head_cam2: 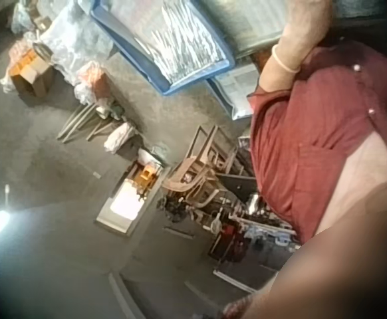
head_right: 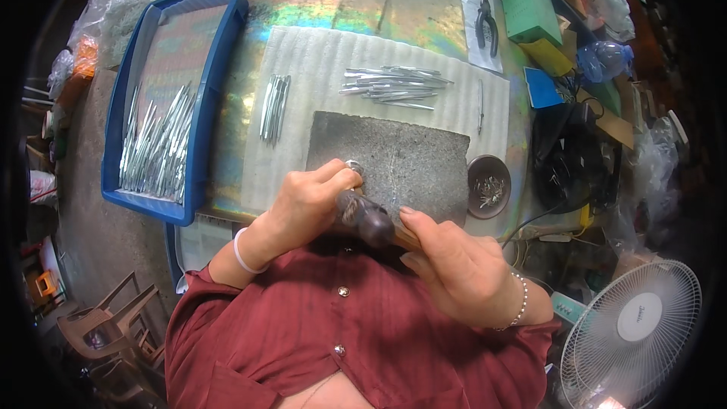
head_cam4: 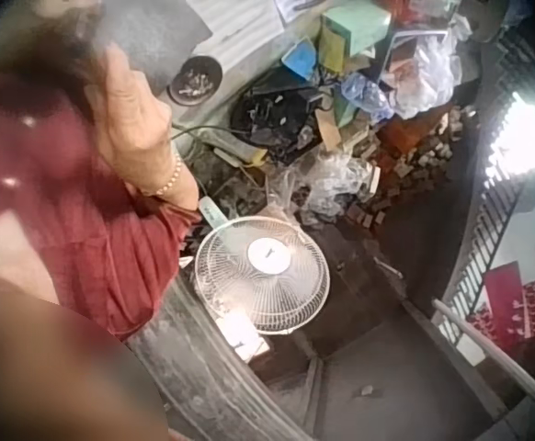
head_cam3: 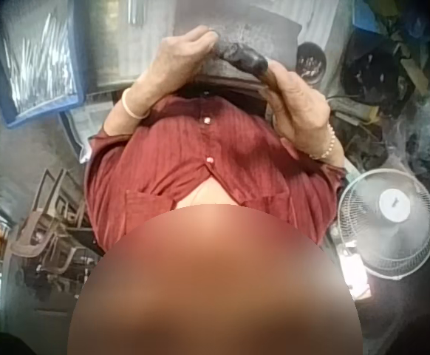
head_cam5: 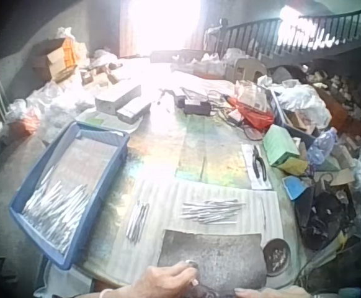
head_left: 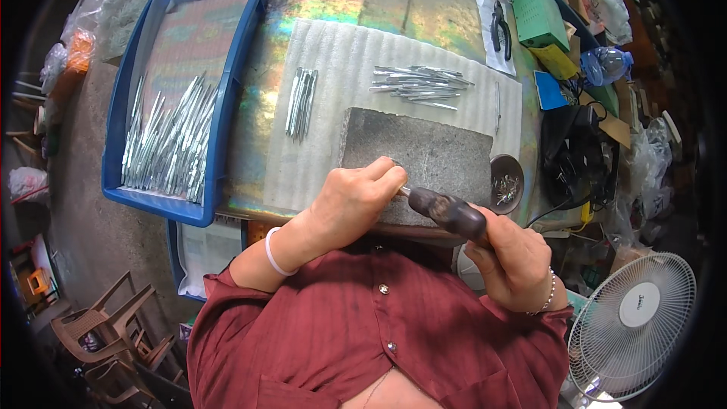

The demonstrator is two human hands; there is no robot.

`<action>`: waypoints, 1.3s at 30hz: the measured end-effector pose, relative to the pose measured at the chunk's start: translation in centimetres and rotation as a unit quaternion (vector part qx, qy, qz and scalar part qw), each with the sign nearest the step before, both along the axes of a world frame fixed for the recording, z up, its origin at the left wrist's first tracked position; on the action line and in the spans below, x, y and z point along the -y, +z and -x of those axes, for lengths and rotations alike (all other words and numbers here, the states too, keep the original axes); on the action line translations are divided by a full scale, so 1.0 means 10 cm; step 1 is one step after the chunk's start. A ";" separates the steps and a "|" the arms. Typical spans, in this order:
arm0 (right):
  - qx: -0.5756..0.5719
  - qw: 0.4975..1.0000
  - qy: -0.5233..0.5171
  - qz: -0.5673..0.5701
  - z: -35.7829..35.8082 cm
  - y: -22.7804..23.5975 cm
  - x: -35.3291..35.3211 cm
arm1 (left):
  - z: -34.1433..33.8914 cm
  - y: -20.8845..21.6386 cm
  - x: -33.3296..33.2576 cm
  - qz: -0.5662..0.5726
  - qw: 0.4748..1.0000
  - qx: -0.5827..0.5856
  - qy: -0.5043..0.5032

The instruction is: Assembling small metal components by hammering pins into rods at a workbench.

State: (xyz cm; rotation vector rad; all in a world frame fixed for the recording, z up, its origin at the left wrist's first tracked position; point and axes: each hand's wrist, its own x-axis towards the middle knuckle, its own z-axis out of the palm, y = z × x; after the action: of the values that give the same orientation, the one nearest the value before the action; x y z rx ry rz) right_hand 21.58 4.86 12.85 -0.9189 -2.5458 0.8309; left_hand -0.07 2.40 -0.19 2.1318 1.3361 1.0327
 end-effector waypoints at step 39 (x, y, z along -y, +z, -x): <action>-0.122 0.977 0.010 -0.172 -0.14 0.03 0.06 | 0.00 0.05 -0.05 0.043 0.999 0.019 -0.002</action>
State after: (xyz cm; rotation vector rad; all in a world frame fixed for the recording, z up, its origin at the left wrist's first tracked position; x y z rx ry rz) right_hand 22.99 4.28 13.15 -0.6410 -2.3809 0.4530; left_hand -0.05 2.93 0.32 2.0404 1.3343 0.9907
